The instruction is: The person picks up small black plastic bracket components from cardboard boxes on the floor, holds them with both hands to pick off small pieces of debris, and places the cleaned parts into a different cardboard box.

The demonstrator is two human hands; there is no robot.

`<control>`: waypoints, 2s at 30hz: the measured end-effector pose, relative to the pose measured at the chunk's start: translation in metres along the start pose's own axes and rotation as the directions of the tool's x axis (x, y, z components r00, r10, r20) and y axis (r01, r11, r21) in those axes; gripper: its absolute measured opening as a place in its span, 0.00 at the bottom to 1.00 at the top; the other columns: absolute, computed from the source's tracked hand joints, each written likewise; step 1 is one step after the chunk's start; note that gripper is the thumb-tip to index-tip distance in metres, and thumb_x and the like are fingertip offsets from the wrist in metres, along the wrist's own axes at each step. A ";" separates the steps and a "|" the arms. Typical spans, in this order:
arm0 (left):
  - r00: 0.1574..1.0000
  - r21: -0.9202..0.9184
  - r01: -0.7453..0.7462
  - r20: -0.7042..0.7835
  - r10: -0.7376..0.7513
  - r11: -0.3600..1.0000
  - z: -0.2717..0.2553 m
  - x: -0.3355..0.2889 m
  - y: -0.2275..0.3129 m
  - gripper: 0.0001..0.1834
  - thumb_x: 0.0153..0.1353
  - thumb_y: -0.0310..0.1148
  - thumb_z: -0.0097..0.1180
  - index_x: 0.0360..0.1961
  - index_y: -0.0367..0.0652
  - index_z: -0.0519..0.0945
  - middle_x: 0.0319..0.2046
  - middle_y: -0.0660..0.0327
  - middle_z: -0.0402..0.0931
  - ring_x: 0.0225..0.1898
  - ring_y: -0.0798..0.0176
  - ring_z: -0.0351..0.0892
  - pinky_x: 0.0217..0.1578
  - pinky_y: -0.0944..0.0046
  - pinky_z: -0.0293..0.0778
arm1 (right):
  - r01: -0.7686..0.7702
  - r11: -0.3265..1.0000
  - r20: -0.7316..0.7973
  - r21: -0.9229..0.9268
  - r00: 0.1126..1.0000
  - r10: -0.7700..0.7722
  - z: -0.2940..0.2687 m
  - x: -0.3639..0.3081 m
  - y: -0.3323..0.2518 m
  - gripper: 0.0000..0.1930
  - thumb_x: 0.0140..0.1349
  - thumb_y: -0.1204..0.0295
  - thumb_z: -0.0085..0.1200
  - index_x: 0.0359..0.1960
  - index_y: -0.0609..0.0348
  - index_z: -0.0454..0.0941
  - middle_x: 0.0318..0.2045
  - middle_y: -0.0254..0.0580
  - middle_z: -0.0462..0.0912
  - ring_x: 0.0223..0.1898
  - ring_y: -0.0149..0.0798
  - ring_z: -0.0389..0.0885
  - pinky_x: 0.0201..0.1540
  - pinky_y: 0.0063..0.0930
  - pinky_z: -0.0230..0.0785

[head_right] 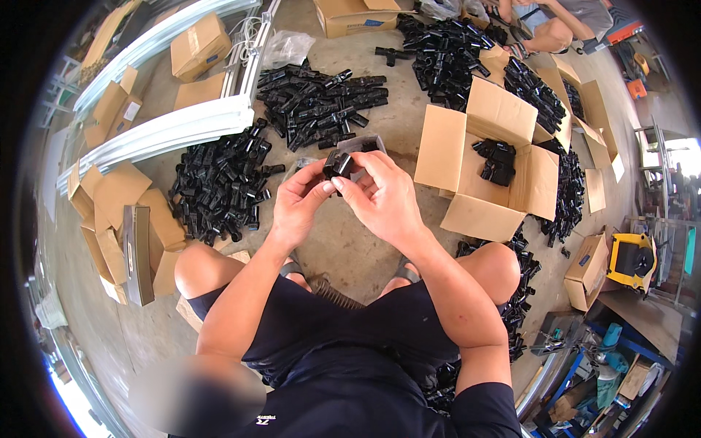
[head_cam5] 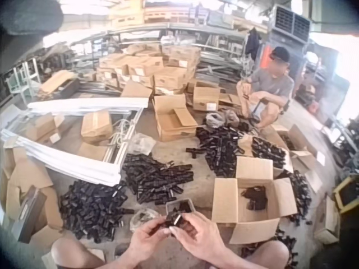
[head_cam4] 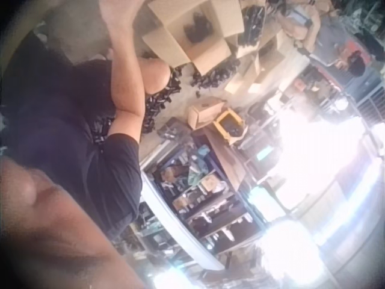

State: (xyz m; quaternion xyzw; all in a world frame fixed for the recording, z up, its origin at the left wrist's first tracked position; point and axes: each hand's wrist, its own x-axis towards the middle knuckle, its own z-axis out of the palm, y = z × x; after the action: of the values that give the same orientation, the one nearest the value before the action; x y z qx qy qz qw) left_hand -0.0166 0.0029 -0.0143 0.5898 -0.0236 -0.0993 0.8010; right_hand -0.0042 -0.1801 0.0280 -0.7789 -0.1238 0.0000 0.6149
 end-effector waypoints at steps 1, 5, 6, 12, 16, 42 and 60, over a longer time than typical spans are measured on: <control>1.000 0.023 -0.017 -0.005 0.017 1.000 -0.001 0.000 0.001 0.20 0.72 0.23 0.58 0.64 0.34 0.77 0.52 0.62 0.83 0.52 0.70 0.81 0.57 0.66 0.76 | 0.010 1.000 0.010 0.019 1.000 -0.010 -0.001 0.000 -0.002 0.16 0.64 0.77 0.66 0.52 0.65 0.80 0.39 0.43 0.82 0.31 0.31 0.86 0.32 0.24 0.79; 0.996 0.072 -0.089 0.022 0.087 0.993 0.000 -0.001 0.011 0.20 0.71 0.21 0.58 0.63 0.33 0.77 0.54 0.62 0.80 0.54 0.69 0.80 0.58 0.66 0.76 | 0.055 0.998 0.009 0.043 0.998 -0.056 0.000 -0.001 -0.004 0.17 0.65 0.78 0.64 0.54 0.65 0.78 0.42 0.43 0.82 0.34 0.32 0.87 0.33 0.23 0.79; 0.994 0.063 -0.107 0.032 0.106 0.992 0.000 0.000 0.013 0.20 0.71 0.20 0.58 0.63 0.33 0.77 0.55 0.62 0.79 0.54 0.68 0.80 0.58 0.66 0.76 | 0.069 0.997 0.015 0.044 0.997 -0.070 -0.001 -0.001 -0.005 0.17 0.65 0.78 0.64 0.54 0.66 0.78 0.42 0.43 0.82 0.35 0.32 0.87 0.33 0.23 0.80; 0.990 0.056 -0.141 0.034 0.139 0.988 0.002 -0.006 0.018 0.21 0.69 0.19 0.59 0.63 0.31 0.77 0.58 0.59 0.75 0.56 0.65 0.80 0.59 0.63 0.76 | 0.163 0.986 -0.027 0.025 0.986 -0.162 0.004 -0.002 -0.002 0.17 0.64 0.79 0.65 0.53 0.67 0.78 0.42 0.44 0.82 0.35 0.32 0.87 0.34 0.23 0.81; 0.988 0.072 -0.153 0.017 0.152 0.986 0.000 -0.006 0.021 0.21 0.68 0.17 0.58 0.62 0.31 0.78 0.58 0.57 0.76 0.56 0.64 0.80 0.59 0.63 0.77 | 0.170 0.984 -0.034 0.051 0.985 -0.168 0.004 -0.001 -0.004 0.17 0.63 0.78 0.67 0.52 0.67 0.78 0.42 0.43 0.82 0.36 0.31 0.87 0.35 0.22 0.81; 0.940 0.425 -0.341 0.148 0.308 0.838 0.001 -0.011 0.024 0.23 0.65 0.13 0.59 0.62 0.32 0.79 0.56 0.54 0.78 0.55 0.62 0.81 0.56 0.65 0.78 | 0.148 0.979 0.031 0.138 0.988 -0.153 -0.004 -0.002 -0.007 0.21 0.64 0.78 0.67 0.58 0.68 0.79 0.46 0.41 0.79 0.38 0.27 0.85 0.36 0.19 0.80; 0.966 0.216 -0.256 0.095 0.240 0.942 0.002 -0.011 0.019 0.30 0.61 0.12 0.63 0.66 0.35 0.77 0.57 0.56 0.77 0.54 0.66 0.80 0.54 0.67 0.81 | 0.026 0.961 -0.037 0.276 0.999 -0.016 0.000 -0.001 -0.008 0.20 0.66 0.79 0.65 0.59 0.68 0.80 0.44 0.37 0.78 0.39 0.23 0.80 0.38 0.17 0.80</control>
State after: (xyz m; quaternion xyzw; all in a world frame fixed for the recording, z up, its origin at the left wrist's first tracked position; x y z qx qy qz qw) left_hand -0.0253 0.0083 0.0053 0.6659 -0.1357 -0.0140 0.7334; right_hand -0.0067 -0.1789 0.0360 -0.6839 -0.1203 -0.0027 0.7196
